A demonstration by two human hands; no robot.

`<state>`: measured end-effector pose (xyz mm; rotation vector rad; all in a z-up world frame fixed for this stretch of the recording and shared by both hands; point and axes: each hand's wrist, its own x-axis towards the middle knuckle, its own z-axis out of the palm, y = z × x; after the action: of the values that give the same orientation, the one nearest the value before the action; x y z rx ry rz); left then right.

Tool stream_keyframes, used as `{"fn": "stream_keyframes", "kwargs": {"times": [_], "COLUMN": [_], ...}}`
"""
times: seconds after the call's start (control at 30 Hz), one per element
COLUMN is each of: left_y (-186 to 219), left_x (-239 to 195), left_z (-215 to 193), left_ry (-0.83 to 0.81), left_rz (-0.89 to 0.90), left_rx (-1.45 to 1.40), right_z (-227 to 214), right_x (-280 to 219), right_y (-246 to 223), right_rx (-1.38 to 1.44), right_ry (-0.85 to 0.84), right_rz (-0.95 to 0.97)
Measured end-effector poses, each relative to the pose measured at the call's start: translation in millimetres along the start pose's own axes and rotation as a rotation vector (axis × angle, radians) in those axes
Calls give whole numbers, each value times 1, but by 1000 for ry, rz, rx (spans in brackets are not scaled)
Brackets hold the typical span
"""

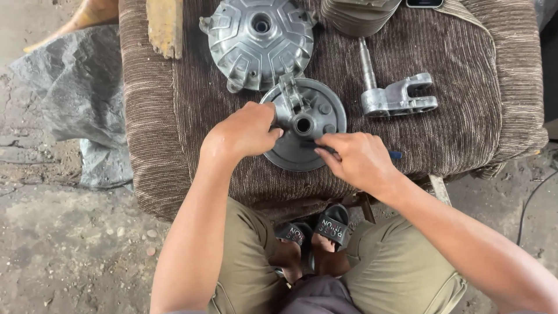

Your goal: A person uses a small hand tool to clean dirt and debris from the grooves of motorcycle engine components.

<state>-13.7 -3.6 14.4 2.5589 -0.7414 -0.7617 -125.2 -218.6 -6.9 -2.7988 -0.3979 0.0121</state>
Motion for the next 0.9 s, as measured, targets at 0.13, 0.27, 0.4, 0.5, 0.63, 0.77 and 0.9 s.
{"fn": "stream_keyframes", "kwargs": {"times": [0.13,0.27,0.4,0.5,0.63,0.77,0.9], "left_y": [3,6,6,8,5,8,8], "left_x": [-1,-3,-2,-5,-3,-5,-2], "left_z": [-1,0,-1,-2,0,-2,-4], "left_ry": [-21,-52,-54,-51,-52,-52,-66], "left_rz": [-10,-14,-25,-16,-11,-25,-21], "left_rx": [21,10,7,-4,5,4,13], "right_z": [13,15,8,1,1,8,1], "right_x": [-6,-7,-5,-4,-7,-7,-3], "right_y": [-3,0,-6,5,-7,-2,-5], "right_rx": [27,-26,-39,-16,16,-9,6], "right_ry": [-150,-73,-96,-44,-186,-153,-147], "right_rz": [-23,-27,-35,-27,-24,-28,6]}}
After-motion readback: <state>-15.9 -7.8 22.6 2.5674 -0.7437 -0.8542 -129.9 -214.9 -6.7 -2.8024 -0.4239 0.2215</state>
